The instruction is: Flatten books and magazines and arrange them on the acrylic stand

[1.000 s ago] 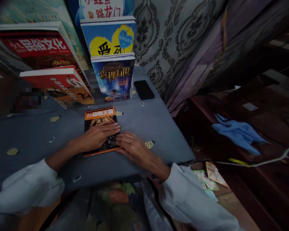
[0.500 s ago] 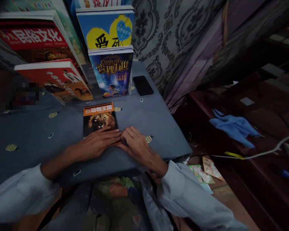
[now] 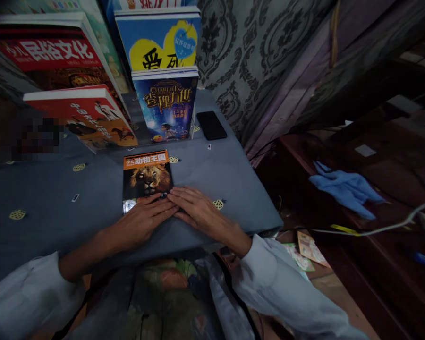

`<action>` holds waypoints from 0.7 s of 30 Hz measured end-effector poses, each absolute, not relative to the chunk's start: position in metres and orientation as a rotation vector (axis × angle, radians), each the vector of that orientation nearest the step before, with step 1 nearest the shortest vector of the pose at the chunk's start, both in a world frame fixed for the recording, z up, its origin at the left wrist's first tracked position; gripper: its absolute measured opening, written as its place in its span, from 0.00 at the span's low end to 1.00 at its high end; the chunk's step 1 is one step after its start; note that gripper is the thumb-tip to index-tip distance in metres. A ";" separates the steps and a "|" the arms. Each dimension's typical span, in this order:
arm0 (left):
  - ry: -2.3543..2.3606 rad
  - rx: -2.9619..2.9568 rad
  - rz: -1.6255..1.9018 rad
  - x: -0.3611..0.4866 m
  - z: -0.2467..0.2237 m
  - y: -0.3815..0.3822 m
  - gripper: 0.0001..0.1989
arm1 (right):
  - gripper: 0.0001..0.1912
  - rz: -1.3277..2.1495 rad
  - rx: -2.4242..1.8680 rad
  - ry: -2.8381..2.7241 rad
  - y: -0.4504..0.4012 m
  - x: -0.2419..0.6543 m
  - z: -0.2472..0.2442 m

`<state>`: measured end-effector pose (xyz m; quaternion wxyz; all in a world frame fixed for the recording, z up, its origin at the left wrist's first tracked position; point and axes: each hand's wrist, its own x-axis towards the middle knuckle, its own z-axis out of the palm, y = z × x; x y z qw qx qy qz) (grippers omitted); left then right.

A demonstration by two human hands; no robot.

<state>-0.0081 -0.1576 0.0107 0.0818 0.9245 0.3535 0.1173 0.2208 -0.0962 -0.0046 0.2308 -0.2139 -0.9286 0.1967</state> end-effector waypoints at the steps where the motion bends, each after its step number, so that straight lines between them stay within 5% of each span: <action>1: 1.074 2.767 0.344 -0.008 0.010 -0.160 0.29 | 0.26 0.550 -0.578 -2.555 -0.096 0.222 -0.005; 21: 1.370 2.761 0.342 -0.057 0.012 -0.226 0.39 | 0.23 0.527 -0.536 -2.599 -0.098 0.224 0.000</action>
